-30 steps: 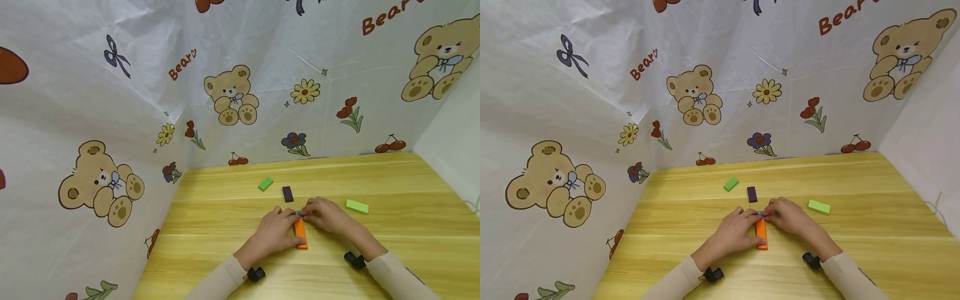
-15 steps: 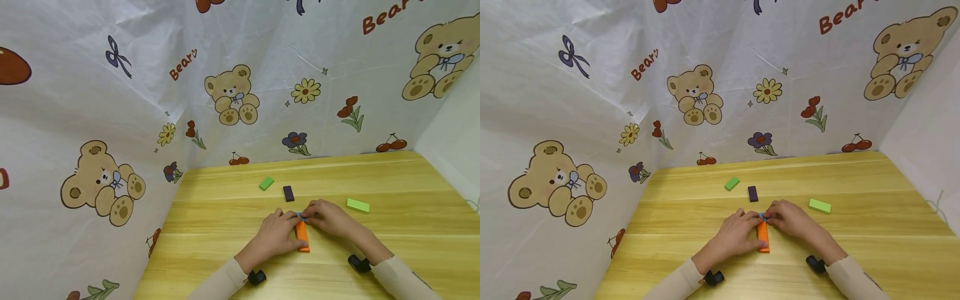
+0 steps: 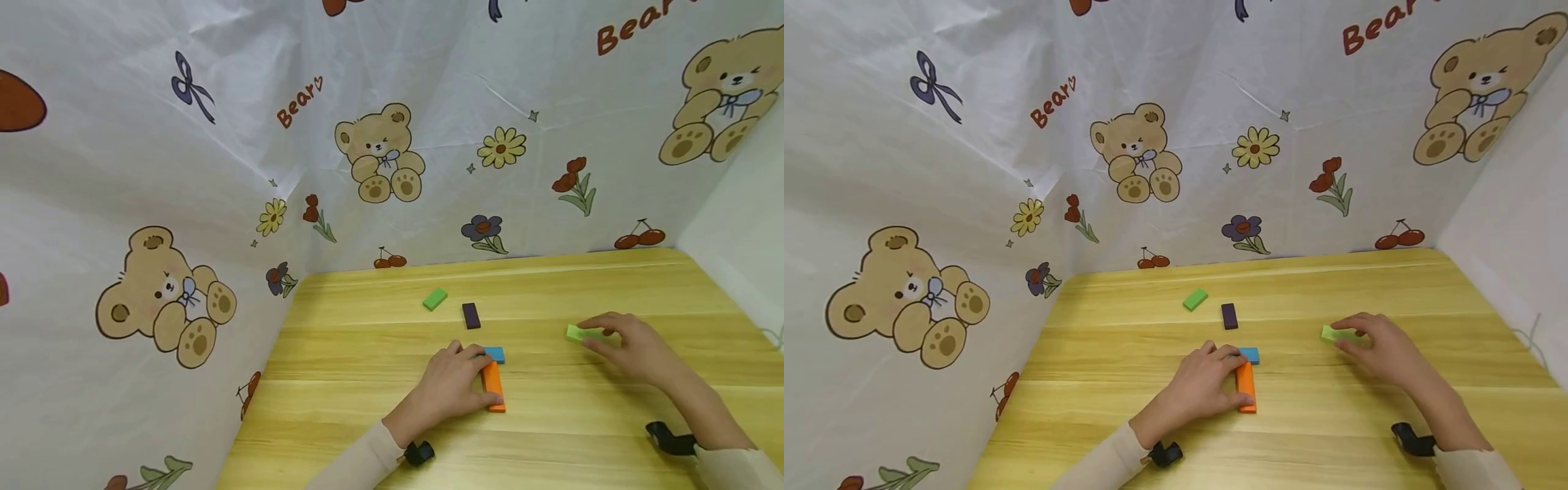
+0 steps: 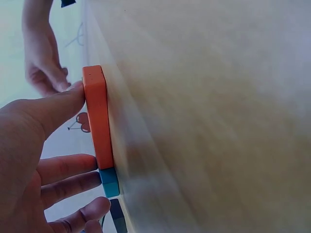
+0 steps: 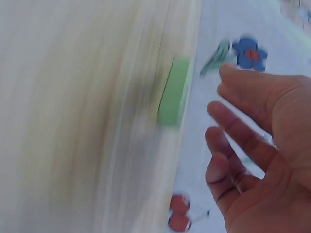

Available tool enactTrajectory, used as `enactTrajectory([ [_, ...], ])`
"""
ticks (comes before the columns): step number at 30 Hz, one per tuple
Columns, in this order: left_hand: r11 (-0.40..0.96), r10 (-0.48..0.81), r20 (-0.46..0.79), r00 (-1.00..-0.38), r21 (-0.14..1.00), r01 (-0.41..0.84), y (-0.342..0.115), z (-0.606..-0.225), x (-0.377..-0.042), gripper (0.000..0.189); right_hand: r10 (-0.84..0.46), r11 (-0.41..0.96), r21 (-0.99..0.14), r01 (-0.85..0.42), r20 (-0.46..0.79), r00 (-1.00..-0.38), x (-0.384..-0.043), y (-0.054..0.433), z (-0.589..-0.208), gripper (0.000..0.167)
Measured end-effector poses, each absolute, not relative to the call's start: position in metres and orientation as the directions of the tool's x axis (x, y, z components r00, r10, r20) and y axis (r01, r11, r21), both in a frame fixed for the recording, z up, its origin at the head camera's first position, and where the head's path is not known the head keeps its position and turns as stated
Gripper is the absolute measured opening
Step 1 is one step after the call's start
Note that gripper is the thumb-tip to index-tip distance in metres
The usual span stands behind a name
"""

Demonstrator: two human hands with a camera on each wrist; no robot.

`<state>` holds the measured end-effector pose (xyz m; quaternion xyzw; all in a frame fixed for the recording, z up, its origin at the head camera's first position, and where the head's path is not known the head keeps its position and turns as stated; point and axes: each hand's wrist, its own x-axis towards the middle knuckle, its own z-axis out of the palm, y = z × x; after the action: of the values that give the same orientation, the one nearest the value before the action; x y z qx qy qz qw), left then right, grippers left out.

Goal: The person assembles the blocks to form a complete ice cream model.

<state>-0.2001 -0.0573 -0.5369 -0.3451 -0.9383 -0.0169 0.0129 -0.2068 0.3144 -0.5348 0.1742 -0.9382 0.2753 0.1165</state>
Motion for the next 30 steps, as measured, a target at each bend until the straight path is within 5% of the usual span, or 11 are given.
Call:
enactTrajectory([
  [7, 0.762, 0.647, 0.036, -0.762, 0.023, 0.648, -0.057, -0.536, -0.199, 0.073, -0.209, 0.822, -0.487, -0.295, 0.224, -0.952, -0.205, 0.346, -0.540, 0.033],
  [30, 0.765, 0.641, 0.042, -0.766, 0.037, 0.643, -0.057, -0.539, -0.200, 0.074, -0.256, 0.815, -0.464, -0.347, 0.249, -0.934, -0.211, 0.334, -0.547, 0.019],
])
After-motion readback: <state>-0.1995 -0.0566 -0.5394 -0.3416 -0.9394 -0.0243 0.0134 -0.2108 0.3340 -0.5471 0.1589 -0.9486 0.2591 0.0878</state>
